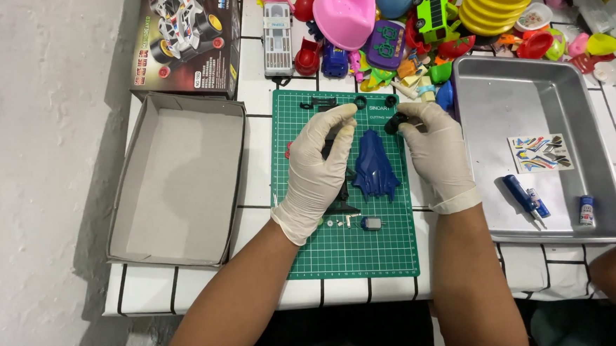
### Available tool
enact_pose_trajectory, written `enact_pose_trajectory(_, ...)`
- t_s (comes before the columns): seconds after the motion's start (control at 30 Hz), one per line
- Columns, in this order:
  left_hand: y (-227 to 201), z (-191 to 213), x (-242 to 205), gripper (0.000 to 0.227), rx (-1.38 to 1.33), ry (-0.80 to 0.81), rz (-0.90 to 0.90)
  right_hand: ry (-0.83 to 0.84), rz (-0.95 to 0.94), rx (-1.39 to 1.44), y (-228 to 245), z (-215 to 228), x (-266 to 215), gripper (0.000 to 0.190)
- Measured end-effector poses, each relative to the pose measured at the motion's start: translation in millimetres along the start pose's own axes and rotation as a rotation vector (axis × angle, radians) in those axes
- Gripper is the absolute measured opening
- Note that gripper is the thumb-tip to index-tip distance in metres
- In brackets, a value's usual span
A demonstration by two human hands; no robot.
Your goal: The person assembles a model kit on a green cutting mat. They handle various plastic parts, including a blue body shell and black chassis components, and use a small screwdriver to tighten screws on the assembly.
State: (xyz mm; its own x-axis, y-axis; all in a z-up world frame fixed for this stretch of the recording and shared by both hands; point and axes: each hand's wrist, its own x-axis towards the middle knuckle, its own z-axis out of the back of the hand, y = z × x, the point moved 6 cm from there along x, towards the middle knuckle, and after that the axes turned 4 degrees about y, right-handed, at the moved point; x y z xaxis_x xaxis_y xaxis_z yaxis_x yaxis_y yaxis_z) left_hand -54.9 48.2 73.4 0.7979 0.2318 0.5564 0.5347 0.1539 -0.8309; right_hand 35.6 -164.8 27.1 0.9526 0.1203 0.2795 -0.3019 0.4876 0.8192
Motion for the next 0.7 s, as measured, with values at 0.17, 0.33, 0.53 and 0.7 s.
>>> enact_pose_trajectory(0.17,2,0,0,0.021,-0.012,-0.003,-0.003,0.028,0.02,-0.036,-8,-7,1,0.034)
enact_pose_trajectory(0.33,2,0,0,0.02,-0.009,-0.002,-0.002,0.047,0.02,-0.059,-9,-9,2,0.034)
enact_pose_trajectory(0.53,3,0,0,0.02,0.002,0.002,-0.011,0.059,0.025,-0.092,-15,-11,4,0.035)
enact_pose_trajectory(0.7,1,-3,-2,0.019,0.043,0.044,-0.066,0.004,0.076,-0.117,11,-6,2,0.042)
